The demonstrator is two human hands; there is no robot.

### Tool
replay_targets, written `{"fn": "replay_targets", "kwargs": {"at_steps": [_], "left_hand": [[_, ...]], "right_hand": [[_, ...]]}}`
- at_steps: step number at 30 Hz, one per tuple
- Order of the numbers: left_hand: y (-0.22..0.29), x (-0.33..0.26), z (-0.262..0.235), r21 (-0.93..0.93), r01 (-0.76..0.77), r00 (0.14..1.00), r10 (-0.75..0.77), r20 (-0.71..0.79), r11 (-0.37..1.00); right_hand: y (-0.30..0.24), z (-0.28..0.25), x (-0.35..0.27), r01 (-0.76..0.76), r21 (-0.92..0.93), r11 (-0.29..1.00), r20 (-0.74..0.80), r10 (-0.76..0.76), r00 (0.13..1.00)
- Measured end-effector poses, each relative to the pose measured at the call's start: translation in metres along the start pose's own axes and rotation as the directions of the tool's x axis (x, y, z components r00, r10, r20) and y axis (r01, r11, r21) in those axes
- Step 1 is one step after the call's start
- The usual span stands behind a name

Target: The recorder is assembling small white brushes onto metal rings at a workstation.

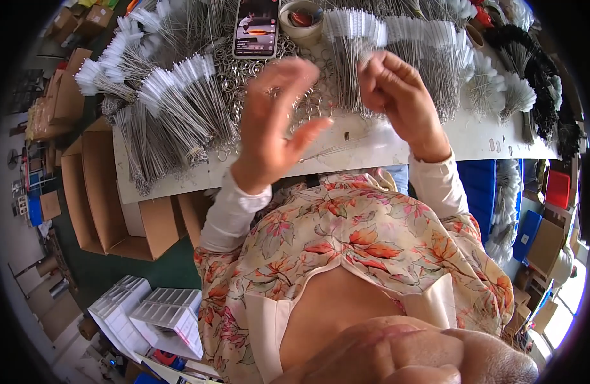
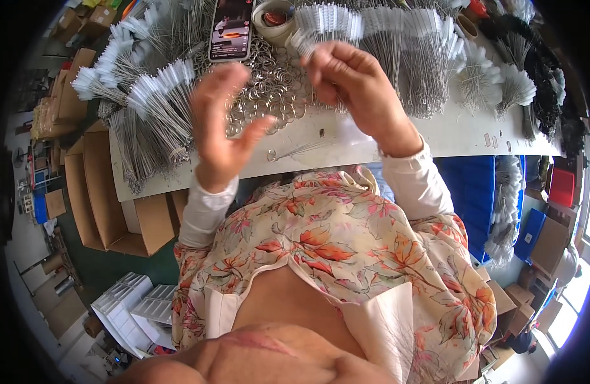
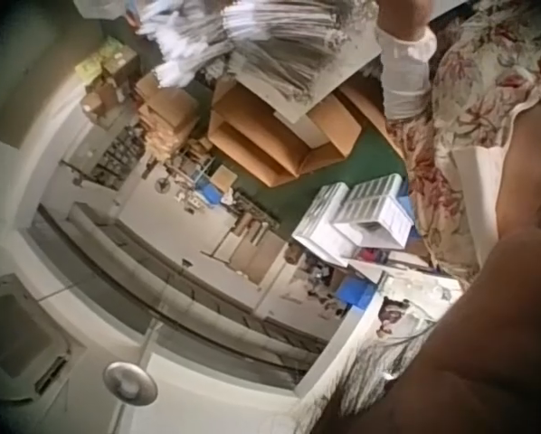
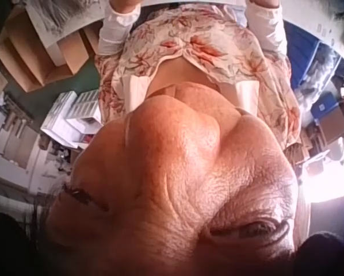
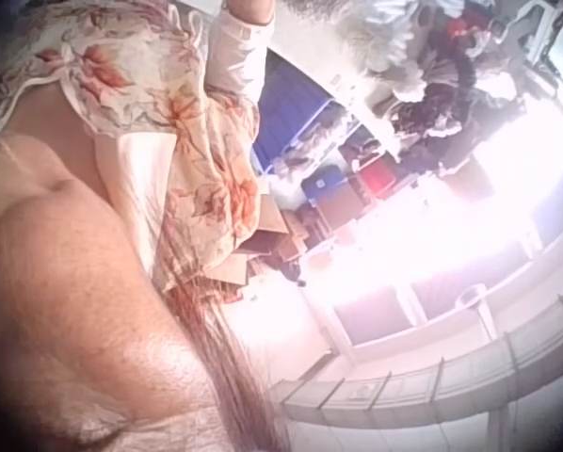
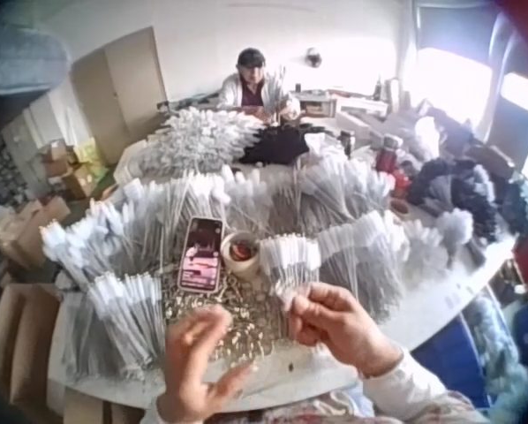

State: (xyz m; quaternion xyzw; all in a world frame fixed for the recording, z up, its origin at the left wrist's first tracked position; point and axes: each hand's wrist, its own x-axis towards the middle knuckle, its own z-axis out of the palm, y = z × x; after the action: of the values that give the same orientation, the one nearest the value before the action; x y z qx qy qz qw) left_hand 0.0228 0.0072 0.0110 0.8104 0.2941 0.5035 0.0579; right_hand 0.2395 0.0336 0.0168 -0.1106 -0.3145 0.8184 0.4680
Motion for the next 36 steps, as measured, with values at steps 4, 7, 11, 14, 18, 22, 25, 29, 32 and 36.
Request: {"fn": "replay_targets", "kwargs": {"at_steps": [4, 7, 11, 14, 18, 22, 25, 29, 32, 36], "left_hand": [[0.002, 0.011, 0.000, -0.287, 0.103, 0.985, -0.057, 0.165, 0.952], [0.032, 0.006, 0.013, -0.550, 0.303, 0.946, -0.174, 0.275, 0.778], [0.025, -0.002, -0.004, -0.268, 0.216, 0.955, -0.146, 0.258, 0.939], [0.034, -0.013, -0.002, -0.433, 0.320, 0.941, -0.229, 0.250, 0.843], [0.029, -0.020, 0.016, -0.494, 0.269, 0.950, -0.145, 0.275, 0.827], [0.016, -0.056, 0.012, -0.277, 0.606, 0.794, -0.553, 0.252, 0.745], [0.006, -0.085, -0.008, 0.093, 0.687, 0.693, -0.688, 0.215, 0.721], [0.028, -0.116, 0.004, 0.297, 0.656, 0.623, -0.719, 0.307, 0.694], [0.027, -0.121, 0.014, 0.299, 0.617, 0.675, -0.685, 0.275, 0.728], [0.023, -0.106, 0.011, 0.017, 0.669, 0.725, -0.657, 0.207, 0.743]], "right_hand": [[0.027, 0.034, -0.015, -0.009, -0.936, 0.351, -0.024, -0.039, 0.999], [0.023, 0.045, -0.021, -0.050, -0.937, 0.344, -0.029, 0.066, 0.997], [0.014, 0.031, -0.034, -0.145, -0.806, 0.574, -0.052, 0.174, 0.983], [0.005, 0.039, -0.038, -0.378, -0.702, 0.604, -0.135, 0.408, 0.903], [0.004, 0.025, -0.049, -0.514, -0.603, 0.610, -0.204, 0.505, 0.839], [-0.024, -0.021, -0.089, -0.056, -0.983, -0.177, -0.073, 0.091, 0.993], [-0.026, -0.068, -0.152, -0.273, -0.576, -0.770, -0.340, -0.077, 0.937], [-0.013, -0.069, -0.149, -0.461, -0.841, -0.284, -0.427, -0.177, 0.887], [0.019, -0.042, -0.112, -0.239, -0.968, 0.074, -0.249, -0.174, 0.953], [0.077, -0.003, -0.062, 0.067, -0.998, -0.009, 0.067, -0.126, 0.990]]}}
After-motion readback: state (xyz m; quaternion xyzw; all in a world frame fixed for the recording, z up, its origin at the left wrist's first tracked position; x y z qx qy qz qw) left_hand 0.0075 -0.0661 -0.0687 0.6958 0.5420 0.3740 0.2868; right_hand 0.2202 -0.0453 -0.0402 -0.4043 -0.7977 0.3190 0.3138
